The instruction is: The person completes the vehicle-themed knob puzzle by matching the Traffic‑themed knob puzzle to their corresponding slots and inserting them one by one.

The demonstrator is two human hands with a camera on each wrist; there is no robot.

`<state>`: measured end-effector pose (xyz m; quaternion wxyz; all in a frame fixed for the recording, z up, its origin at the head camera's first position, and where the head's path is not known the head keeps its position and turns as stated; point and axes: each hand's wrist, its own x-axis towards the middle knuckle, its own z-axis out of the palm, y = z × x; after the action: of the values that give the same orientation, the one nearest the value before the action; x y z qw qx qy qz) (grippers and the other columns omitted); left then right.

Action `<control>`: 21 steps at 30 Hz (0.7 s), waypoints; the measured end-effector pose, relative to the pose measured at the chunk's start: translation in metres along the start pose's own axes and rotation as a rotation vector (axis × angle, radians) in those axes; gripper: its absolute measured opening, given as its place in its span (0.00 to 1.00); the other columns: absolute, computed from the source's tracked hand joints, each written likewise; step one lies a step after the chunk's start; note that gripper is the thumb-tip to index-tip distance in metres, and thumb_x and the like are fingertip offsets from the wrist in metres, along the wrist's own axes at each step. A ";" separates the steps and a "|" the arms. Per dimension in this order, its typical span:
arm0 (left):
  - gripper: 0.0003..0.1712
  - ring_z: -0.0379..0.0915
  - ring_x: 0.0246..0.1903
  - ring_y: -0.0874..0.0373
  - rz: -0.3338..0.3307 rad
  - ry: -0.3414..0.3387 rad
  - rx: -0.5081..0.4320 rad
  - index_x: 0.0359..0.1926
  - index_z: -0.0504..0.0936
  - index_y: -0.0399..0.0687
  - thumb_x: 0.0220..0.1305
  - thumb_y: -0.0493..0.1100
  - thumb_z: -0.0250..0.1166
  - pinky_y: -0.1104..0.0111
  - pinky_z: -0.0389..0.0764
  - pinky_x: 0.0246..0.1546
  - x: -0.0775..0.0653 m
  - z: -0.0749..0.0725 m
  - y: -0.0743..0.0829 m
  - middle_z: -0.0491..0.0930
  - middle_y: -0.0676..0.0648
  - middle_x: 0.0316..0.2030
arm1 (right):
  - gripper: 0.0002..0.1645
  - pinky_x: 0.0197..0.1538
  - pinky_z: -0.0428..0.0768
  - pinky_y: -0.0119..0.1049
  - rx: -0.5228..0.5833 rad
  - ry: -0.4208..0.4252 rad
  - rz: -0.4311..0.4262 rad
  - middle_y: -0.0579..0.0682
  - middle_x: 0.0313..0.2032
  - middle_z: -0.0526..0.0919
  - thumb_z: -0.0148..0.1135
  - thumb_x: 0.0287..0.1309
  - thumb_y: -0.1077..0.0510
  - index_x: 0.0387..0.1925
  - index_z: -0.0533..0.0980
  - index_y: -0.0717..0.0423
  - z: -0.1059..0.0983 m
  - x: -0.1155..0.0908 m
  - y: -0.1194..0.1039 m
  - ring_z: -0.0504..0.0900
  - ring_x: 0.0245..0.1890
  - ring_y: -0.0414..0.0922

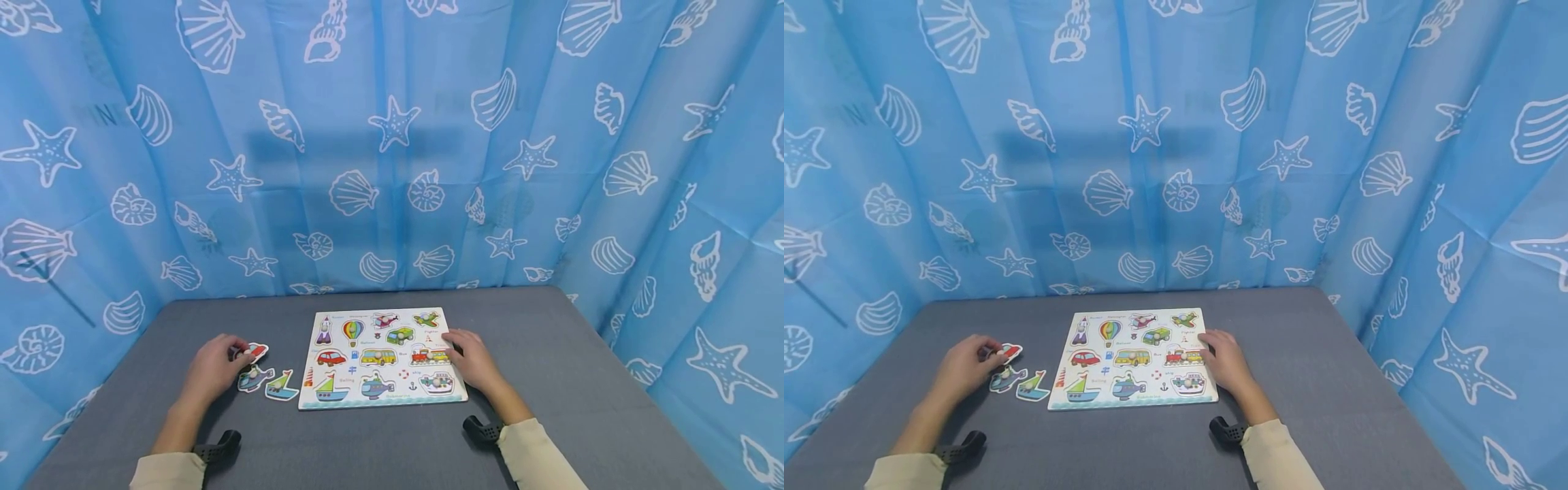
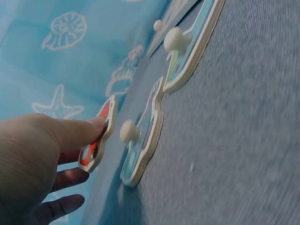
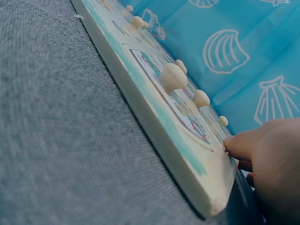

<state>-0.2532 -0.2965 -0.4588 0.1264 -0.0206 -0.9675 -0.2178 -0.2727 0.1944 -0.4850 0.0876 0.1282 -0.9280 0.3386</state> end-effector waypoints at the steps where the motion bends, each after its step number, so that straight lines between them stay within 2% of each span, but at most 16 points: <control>1: 0.11 0.70 0.32 0.51 0.008 0.000 -0.003 0.39 0.82 0.42 0.58 0.43 0.70 0.55 0.69 0.31 0.000 0.000 0.002 0.75 0.46 0.34 | 0.22 0.64 0.59 0.58 0.000 0.001 0.001 0.63 0.62 0.72 0.60 0.64 0.64 0.59 0.74 0.65 0.000 0.000 0.000 0.62 0.66 0.62; 12: 0.10 0.71 0.34 0.51 0.053 -0.034 0.013 0.38 0.82 0.44 0.57 0.43 0.71 0.54 0.72 0.34 0.002 0.010 0.027 0.77 0.46 0.35 | 0.22 0.64 0.59 0.57 -0.009 0.009 0.004 0.62 0.61 0.72 0.60 0.63 0.64 0.58 0.75 0.64 0.001 -0.001 -0.001 0.63 0.65 0.61; 21: 0.10 0.70 0.32 0.55 0.156 -0.038 0.047 0.38 0.84 0.47 0.56 0.44 0.73 0.56 0.72 0.31 0.004 0.019 0.046 0.77 0.50 0.34 | 0.22 0.64 0.59 0.58 -0.005 0.008 0.005 0.62 0.62 0.72 0.60 0.63 0.65 0.59 0.75 0.65 0.002 0.000 0.000 0.62 0.66 0.61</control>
<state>-0.2568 -0.2465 -0.4550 0.1252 -0.0970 -0.9700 -0.1842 -0.2728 0.1936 -0.4865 0.0909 0.1244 -0.9288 0.3371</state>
